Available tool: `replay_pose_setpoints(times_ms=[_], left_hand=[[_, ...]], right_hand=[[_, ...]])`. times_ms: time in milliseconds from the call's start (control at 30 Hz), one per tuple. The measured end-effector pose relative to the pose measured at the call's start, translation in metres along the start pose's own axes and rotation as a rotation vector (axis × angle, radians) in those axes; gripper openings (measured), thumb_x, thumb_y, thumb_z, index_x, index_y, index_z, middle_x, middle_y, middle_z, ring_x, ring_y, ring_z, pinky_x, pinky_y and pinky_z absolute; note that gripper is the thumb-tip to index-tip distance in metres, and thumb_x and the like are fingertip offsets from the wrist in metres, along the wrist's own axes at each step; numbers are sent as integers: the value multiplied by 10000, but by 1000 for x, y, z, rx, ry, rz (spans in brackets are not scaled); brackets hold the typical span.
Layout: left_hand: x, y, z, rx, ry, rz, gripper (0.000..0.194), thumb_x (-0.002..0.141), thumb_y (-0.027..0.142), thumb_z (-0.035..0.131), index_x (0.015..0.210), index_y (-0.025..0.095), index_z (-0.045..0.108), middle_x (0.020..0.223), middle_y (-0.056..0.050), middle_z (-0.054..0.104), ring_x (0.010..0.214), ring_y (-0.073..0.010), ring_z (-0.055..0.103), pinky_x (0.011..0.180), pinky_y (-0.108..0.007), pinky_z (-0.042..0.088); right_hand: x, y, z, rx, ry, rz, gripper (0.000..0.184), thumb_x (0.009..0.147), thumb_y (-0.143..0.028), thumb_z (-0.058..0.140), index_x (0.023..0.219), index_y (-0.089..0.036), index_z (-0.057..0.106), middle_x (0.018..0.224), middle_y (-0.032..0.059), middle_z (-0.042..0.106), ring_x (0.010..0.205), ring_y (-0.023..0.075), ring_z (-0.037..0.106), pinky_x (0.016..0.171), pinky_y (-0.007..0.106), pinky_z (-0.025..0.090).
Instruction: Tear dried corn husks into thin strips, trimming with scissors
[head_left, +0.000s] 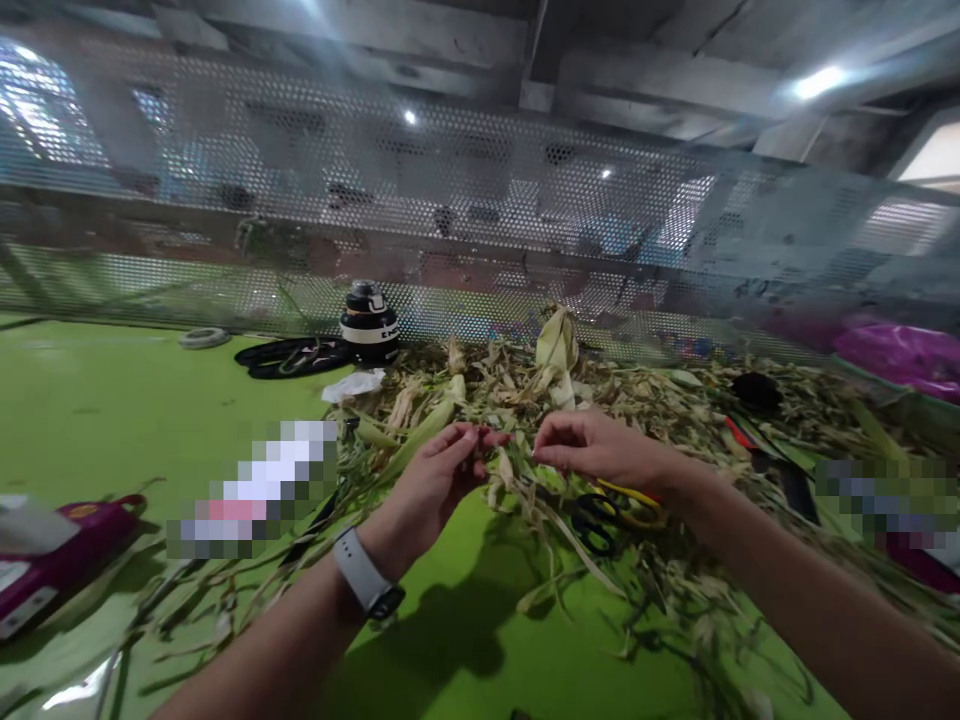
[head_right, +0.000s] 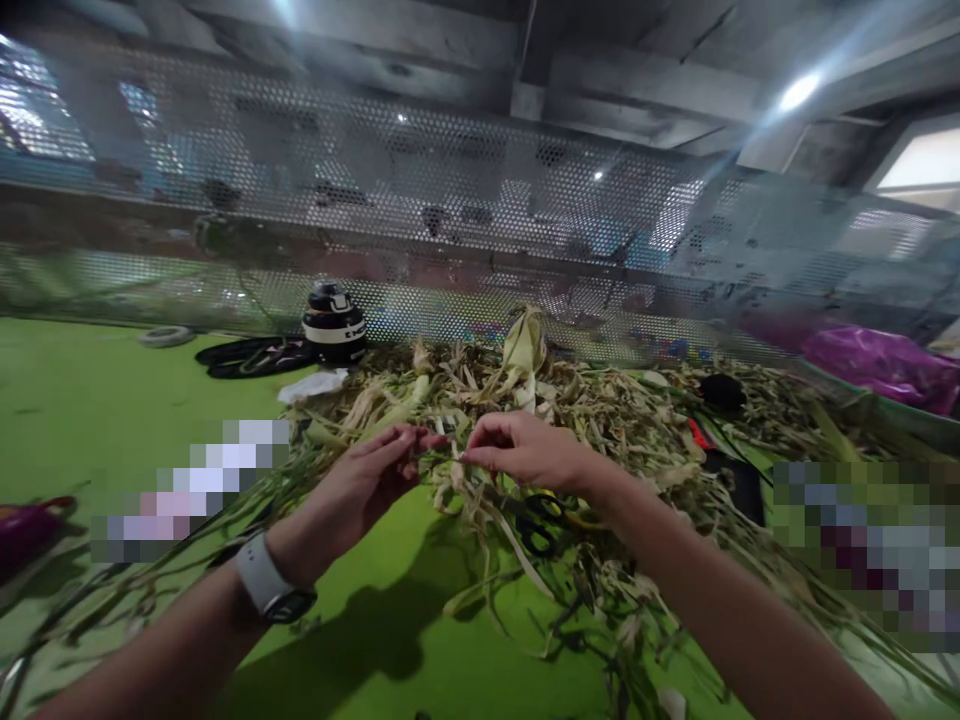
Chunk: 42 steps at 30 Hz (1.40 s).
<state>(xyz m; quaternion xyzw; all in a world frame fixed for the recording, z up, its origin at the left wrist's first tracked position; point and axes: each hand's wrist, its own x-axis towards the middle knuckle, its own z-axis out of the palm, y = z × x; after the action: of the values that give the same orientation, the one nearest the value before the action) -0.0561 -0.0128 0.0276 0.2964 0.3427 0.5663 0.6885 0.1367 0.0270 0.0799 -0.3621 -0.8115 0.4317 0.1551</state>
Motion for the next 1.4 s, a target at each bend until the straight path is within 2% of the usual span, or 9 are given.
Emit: replay_pose_setpoints(times_ms=[133, 233, 367, 533, 833, 933, 1167, 1300, 1400], left_hand=[[-3, -5, 4, 87, -37, -164, 75, 828, 117, 502, 776, 159, 535, 738, -1, 654, 453, -46, 548, 517, -178, 490], [-3, -5, 2, 123, -100, -270, 49, 835, 144, 505, 802, 166, 532, 767, -21, 667, 512, -73, 598, 562, -207, 511], [-3, -1, -2, 130, -160, -307, 32, 838, 161, 510, 809, 162, 523, 838, -68, 686, 561, -88, 622, 611, -233, 523], [-3, -4, -4, 56, -244, -332, 36, 821, 173, 551, 832, 139, 546, 863, -104, 681, 794, -173, 657, 803, -374, 518], [-6, -8, 1, 14, -182, -338, 28, 791, 162, 589, 781, 141, 572, 608, 35, 536, 523, -47, 490, 817, -372, 505], [-5, -9, 1, 133, -180, -243, 92, 759, 215, 624, 758, 148, 562, 596, 46, 493, 530, -53, 455, 791, -324, 496], [4, -10, -7, 811, -168, 254, 237, 823, 319, 488, 633, 177, 497, 549, 47, 394, 507, -92, 356, 546, -229, 386], [-2, -2, -8, 1129, -144, 427, 232, 848, 275, 436, 663, 179, 537, 556, 24, 450, 518, -111, 370, 508, -227, 314], [-11, 2, -2, 1250, -194, 471, 204, 856, 249, 425, 788, 175, 602, 612, -6, 547, 516, -115, 410, 506, -230, 310]], right_hand=[[7, -5, 9, 18, 9, 7, 289, 791, -417, 574, 855, -135, 561, 631, -38, 492, 516, 62, 392, 455, 185, 295], [9, -5, 10, 24, 10, 43, 299, 786, -425, 577, 856, -137, 545, 638, -31, 511, 491, 60, 393, 430, 182, 291], [7, 2, 7, 67, 14, -4, 251, 795, -390, 577, 857, -149, 553, 661, -34, 499, 515, 61, 399, 446, 184, 306], [4, 7, 5, 108, 51, -25, 186, 803, -329, 582, 846, -151, 551, 641, -49, 473, 505, 50, 381, 484, 189, 335], [6, 12, 5, 135, 0, 2, 247, 788, -395, 583, 858, -162, 538, 660, -35, 475, 525, 68, 409, 428, 171, 358], [4, 13, 2, 97, 20, -20, 239, 794, -389, 576, 840, -156, 548, 642, -38, 471, 535, 67, 406, 453, 174, 345], [-10, 10, -17, -266, -20, -32, 263, 816, -405, 534, 832, -170, 652, 744, 20, 611, 674, 132, 524, 605, 248, 385], [-23, 1, -30, -451, 131, -153, 233, 801, -387, 565, 750, -193, 682, 741, 28, 626, 727, 157, 547, 678, 280, 392], [-31, -9, -32, -454, 224, -257, 195, 800, -360, 583, 738, -200, 676, 721, 23, 627, 719, 153, 553, 689, 277, 401]])
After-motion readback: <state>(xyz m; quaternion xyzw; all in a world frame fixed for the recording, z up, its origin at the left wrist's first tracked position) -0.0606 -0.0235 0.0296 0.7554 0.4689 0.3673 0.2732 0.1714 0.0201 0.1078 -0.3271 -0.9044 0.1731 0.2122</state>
